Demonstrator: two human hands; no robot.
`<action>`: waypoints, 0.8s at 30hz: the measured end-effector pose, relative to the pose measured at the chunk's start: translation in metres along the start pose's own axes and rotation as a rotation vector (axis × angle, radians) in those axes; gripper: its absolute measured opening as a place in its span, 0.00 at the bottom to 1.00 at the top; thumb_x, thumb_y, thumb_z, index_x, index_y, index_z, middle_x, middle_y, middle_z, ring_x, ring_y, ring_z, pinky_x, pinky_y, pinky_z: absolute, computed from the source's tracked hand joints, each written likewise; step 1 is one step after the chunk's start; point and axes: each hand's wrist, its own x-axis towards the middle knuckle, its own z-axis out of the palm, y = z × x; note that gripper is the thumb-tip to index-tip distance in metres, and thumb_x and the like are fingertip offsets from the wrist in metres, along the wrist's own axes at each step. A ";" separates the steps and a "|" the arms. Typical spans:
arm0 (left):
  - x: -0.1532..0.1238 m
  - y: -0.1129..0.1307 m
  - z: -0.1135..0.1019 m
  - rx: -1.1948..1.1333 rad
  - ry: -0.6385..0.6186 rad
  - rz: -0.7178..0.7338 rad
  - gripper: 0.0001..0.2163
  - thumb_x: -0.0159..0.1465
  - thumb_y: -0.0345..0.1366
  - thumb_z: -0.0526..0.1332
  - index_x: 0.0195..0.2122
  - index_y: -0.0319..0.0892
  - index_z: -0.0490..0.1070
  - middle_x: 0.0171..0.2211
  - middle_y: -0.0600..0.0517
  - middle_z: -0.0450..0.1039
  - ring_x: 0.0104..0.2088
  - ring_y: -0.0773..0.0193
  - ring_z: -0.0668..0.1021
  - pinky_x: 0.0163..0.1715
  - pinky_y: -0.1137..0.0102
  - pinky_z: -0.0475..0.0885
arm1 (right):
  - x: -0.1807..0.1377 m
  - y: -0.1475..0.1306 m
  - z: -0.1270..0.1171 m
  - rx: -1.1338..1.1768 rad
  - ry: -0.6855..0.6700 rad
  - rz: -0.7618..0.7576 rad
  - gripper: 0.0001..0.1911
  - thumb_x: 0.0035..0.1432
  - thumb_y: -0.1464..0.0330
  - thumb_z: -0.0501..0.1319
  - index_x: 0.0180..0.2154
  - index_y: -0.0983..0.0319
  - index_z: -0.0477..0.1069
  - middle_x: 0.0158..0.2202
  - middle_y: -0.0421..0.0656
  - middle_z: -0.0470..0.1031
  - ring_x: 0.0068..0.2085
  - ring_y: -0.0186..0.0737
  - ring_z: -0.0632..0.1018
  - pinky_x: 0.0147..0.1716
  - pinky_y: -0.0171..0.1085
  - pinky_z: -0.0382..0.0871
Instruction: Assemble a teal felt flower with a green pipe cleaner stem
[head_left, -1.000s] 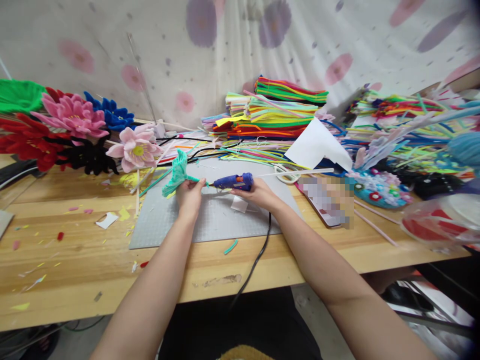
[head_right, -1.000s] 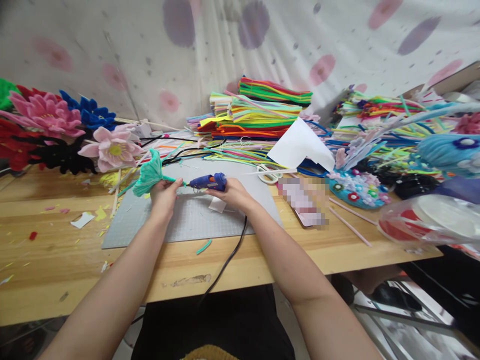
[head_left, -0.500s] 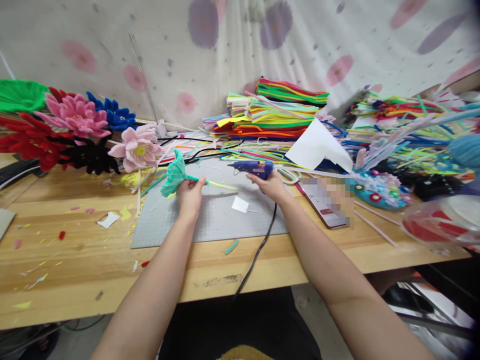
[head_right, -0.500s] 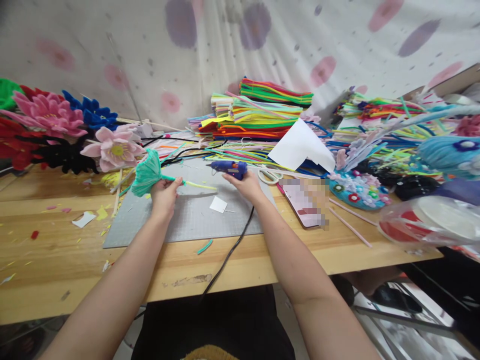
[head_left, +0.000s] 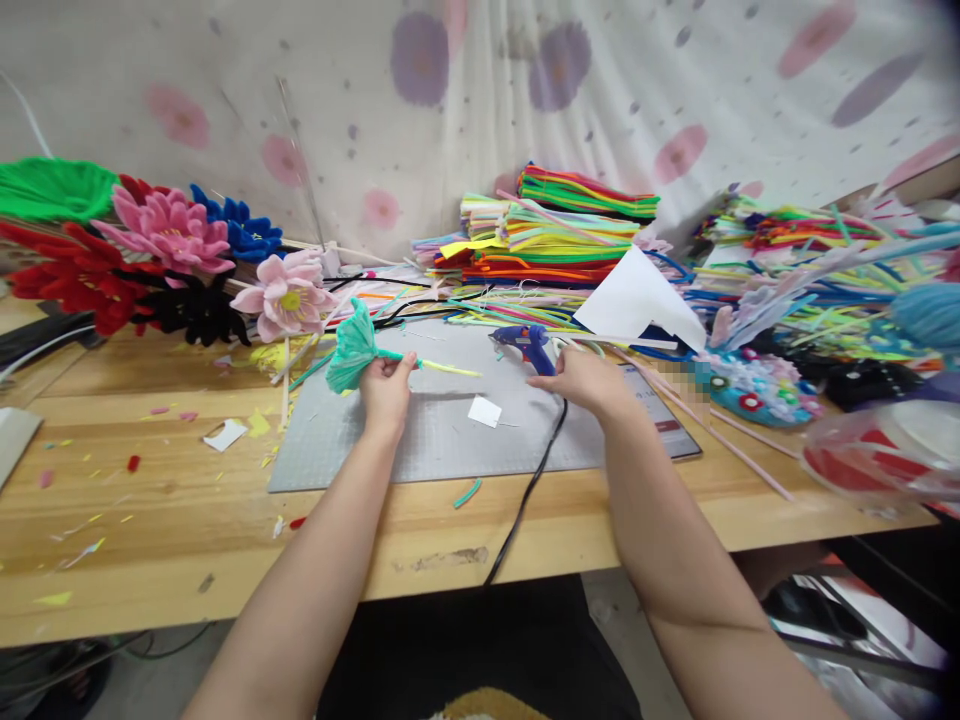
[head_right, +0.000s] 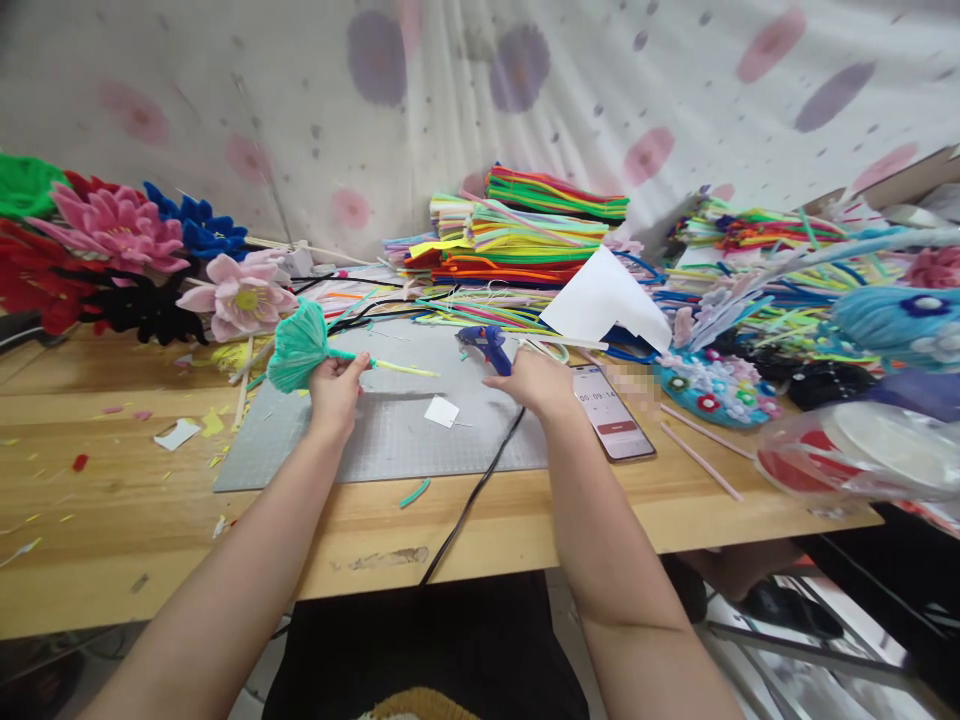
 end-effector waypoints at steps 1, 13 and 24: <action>0.000 0.000 0.000 -0.001 0.001 -0.002 0.09 0.47 0.39 0.63 0.22 0.38 0.67 0.18 0.56 0.68 0.14 0.76 0.61 0.14 0.77 0.54 | -0.006 -0.008 -0.003 0.014 -0.052 -0.051 0.20 0.39 0.52 0.65 0.23 0.61 0.65 0.24 0.46 0.70 0.31 0.46 0.72 0.30 0.40 0.61; -0.005 0.004 0.002 -0.013 -0.024 -0.002 0.08 0.47 0.38 0.63 0.23 0.39 0.68 0.20 0.54 0.71 0.18 0.72 0.68 0.18 0.75 0.59 | -0.007 -0.104 0.053 0.443 0.065 -0.585 0.13 0.55 0.60 0.57 0.38 0.61 0.64 0.36 0.45 0.73 0.37 0.40 0.73 0.36 0.36 0.62; -0.008 0.003 0.001 0.055 -0.117 0.060 0.09 0.48 0.39 0.63 0.23 0.39 0.67 0.18 0.55 0.68 0.16 0.73 0.65 0.17 0.76 0.59 | 0.004 -0.102 0.062 1.035 -0.193 -0.353 0.08 0.49 0.64 0.58 0.25 0.62 0.63 0.21 0.37 0.66 0.24 0.30 0.68 0.27 0.32 0.63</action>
